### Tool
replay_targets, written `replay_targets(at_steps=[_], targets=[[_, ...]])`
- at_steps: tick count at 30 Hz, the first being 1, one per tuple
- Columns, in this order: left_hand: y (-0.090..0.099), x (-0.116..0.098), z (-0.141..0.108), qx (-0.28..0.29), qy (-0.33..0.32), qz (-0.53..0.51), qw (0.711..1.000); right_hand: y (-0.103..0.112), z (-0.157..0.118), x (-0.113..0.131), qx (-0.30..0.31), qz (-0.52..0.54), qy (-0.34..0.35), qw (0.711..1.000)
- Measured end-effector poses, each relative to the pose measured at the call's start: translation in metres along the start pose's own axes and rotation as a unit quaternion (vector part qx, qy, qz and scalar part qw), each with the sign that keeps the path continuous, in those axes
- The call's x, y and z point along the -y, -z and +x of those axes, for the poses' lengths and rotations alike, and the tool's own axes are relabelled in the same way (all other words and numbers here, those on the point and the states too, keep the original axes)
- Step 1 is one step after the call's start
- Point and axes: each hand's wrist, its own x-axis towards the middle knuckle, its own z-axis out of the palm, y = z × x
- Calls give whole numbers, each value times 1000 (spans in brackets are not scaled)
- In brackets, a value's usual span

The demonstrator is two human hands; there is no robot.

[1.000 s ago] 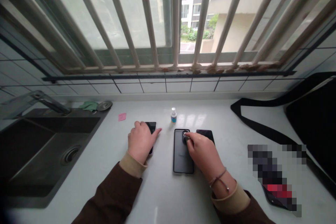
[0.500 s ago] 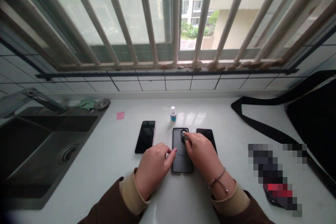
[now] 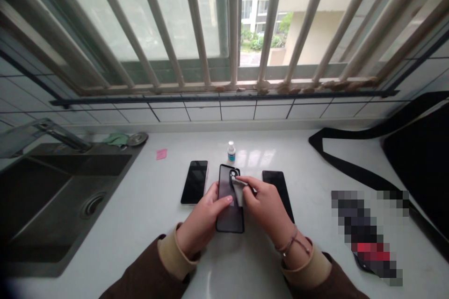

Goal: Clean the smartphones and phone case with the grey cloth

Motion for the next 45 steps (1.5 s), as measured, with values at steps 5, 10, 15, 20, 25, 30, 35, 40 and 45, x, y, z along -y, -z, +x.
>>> replay_targets(at_steps=[5,10,15,20,25,30,35,40,45], targets=[[-2,-5,-3,-18,82,-149,985,-2,-1,2,52,102,-19,993],[-1,-9,-4,11,101,-221,970,-3,3,-9,-31,231,-96,968],[-5,-6,-9,63,118,-201,970,4,0,-10,-176,65,-61,980],[-9,4,-12,91,111,-168,975,-7,-8,-1,-89,-69,133,985],[-8,12,-9,73,32,-116,990,-22,-7,1,-63,-73,213,972],[-9,14,-4,59,-18,-145,987,-24,-10,4,-43,-45,223,973],[-11,17,-3,95,17,-228,969,-22,-13,11,-27,-14,182,983],[-12,16,-2,90,23,-267,959,-20,-13,12,-7,-2,201,980],[-14,8,-3,74,61,-291,952,-22,-14,13,6,19,217,976]])
